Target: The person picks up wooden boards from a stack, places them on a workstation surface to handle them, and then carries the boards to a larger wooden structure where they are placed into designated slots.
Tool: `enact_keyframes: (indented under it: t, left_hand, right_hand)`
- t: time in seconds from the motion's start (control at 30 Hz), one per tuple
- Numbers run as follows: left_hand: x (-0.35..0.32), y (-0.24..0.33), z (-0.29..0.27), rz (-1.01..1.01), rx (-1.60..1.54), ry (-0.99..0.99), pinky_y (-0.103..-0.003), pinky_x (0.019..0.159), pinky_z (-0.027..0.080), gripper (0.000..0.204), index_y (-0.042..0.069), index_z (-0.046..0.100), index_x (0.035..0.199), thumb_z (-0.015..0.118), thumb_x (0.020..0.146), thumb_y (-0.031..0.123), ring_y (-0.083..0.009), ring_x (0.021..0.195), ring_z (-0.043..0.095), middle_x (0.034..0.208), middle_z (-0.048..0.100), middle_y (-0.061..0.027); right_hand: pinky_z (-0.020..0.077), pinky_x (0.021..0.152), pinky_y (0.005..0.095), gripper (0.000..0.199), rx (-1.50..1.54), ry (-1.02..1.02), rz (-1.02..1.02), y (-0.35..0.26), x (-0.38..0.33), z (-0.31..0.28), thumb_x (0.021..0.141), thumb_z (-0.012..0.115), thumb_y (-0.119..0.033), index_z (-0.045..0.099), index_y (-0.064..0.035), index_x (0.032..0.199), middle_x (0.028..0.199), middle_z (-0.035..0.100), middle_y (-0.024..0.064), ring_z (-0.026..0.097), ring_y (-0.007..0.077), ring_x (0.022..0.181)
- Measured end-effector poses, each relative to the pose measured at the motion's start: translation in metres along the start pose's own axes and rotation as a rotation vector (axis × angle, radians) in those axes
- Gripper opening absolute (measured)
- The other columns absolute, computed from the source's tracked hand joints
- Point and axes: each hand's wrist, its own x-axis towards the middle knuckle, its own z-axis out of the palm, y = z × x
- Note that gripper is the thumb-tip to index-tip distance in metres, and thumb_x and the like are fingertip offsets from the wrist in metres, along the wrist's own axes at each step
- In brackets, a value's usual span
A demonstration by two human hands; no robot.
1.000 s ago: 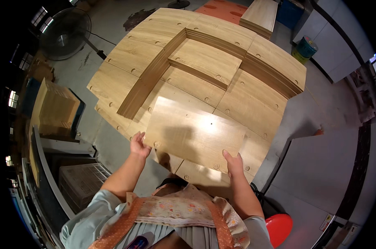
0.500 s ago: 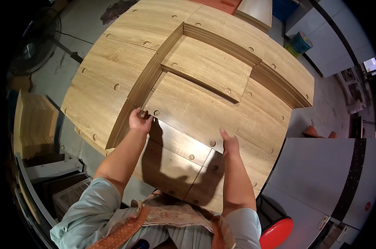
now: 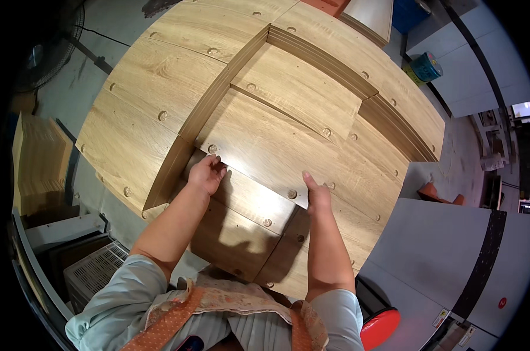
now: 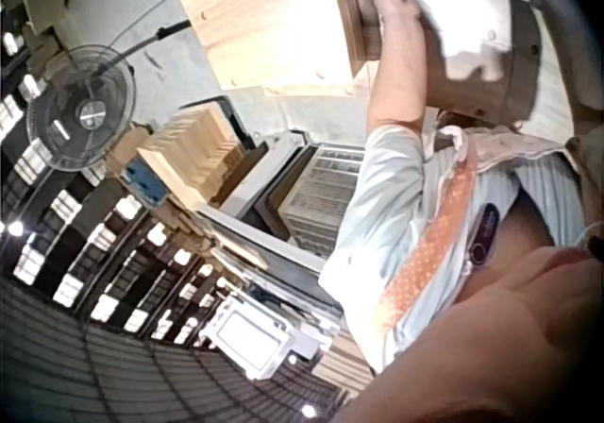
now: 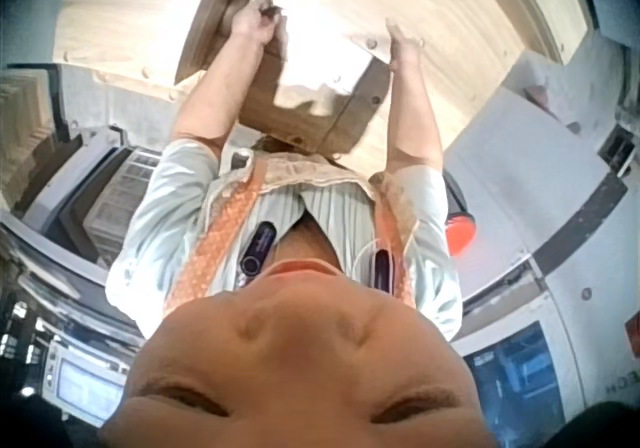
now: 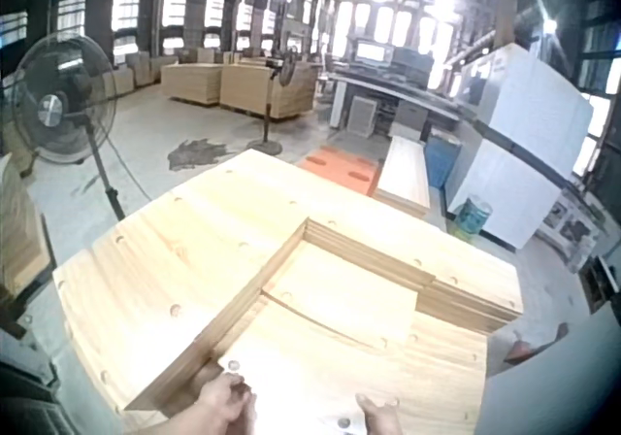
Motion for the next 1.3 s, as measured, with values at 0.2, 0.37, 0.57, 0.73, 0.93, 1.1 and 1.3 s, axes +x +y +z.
enact_keyframes:
  t: [0.2, 0.37, 0.57, 0.73, 0.93, 1.1, 1.3]
  left_hand:
    - [0.003, 0.003, -0.001, 0.008, 0.055, -0.008, -0.034, 0.068, 0.044, 0.012, 0.008, 0.051, 0.078, 0.051, 0.087, 0.014, -0.0194, 0.077, 0.049, 0.075, 0.051, -0.0029]
    - [0.009, 0.001, -0.005, -0.001, -0.021, -0.056, -0.033, 0.066, 0.043, 0.009, 0.008, 0.054, 0.085, 0.055, 0.087, 0.016, -0.0176, 0.075, 0.048, 0.075, 0.052, -0.0027]
    - [-0.005, -0.011, -0.01, -0.103, -0.078, 0.082, -0.029, 0.066, 0.051, 0.005, 0.008, 0.056, 0.087, 0.06, 0.085, 0.008, -0.0153, 0.075, 0.054, 0.079, 0.055, -0.0014]
    - [-0.057, -0.011, 0.018, -0.043, -0.047, -0.06, -0.029, 0.073, 0.051, 0.013, 0.009, 0.05, 0.08, 0.063, 0.082, 0.005, -0.0147, 0.076, 0.054, 0.081, 0.055, -0.0025]
    - [-0.022, 0.012, 0.087, 0.095, 0.038, -0.129, -0.031, 0.079, 0.05, 0.015, 0.005, 0.053, 0.091, 0.064, 0.082, 0.01, -0.0165, 0.081, 0.053, 0.085, 0.056, -0.0035]
    - [0.009, 0.023, 0.125, 0.082, 0.146, -0.04, -0.031, 0.082, 0.049, 0.024, 0.001, 0.052, 0.099, 0.065, 0.082, 0.013, -0.018, 0.083, 0.05, 0.088, 0.05, -0.0063]
    - [0.03, 0.034, 0.162, 0.085, 0.096, -0.003, -0.032, 0.086, 0.049, 0.03, -0.004, 0.051, 0.102, 0.065, 0.083, 0.013, -0.0203, 0.086, 0.05, 0.095, 0.046, -0.0096]
  right_hand:
    - [0.0265, 0.104, 0.0362, 0.103, -0.293, 0.124, -0.067, -0.003, 0.001, 0.007, 0.07, 0.075, -0.04, 0.018, 0.0228, 0.128, 0.132, 0.034, 0.0308, 0.033, 0.0328, 0.127]
    - [0.0324, 0.099, 0.0354, 0.088, -0.099, 0.108, -0.16, 0.003, -0.003, 0.006, 0.073, 0.072, -0.034, 0.028, 0.0206, 0.125, 0.127, 0.042, 0.0279, 0.043, 0.0313, 0.118]
    - [0.0386, 0.093, 0.0338, 0.064, -0.261, 0.064, -0.285, -0.011, -0.037, -0.008, 0.077, 0.069, -0.022, 0.04, 0.0114, 0.123, 0.115, 0.054, 0.0188, 0.052, 0.0255, 0.106]
    - [0.0386, 0.093, 0.0337, 0.063, -0.206, 0.179, -0.325, -0.033, -0.059, -0.04, 0.076, 0.071, -0.024, 0.043, 0.0116, 0.12, 0.116, 0.054, 0.018, 0.052, 0.0254, 0.106]
    - [0.0385, 0.093, 0.034, 0.064, -0.22, 0.16, -0.38, -0.102, -0.017, -0.027, 0.078, 0.069, -0.031, 0.045, 0.0131, 0.118, 0.118, 0.052, 0.0199, 0.051, 0.0276, 0.107]
    - [0.0436, 0.082, 0.0315, 0.051, -0.262, 0.239, -0.192, -0.129, 0.026, -0.019, 0.083, 0.062, -0.031, 0.051, 0.0089, 0.112, 0.105, 0.057, 0.0218, 0.055, 0.0261, 0.097]
    - [0.0477, 0.061, 0.0219, 0.025, 0.548, -0.45, -0.198, -0.039, 0.039, -0.068, 0.091, 0.052, -0.026, 0.052, -0.0015, 0.086, 0.077, 0.062, 0.0126, 0.061, 0.0217, 0.075]
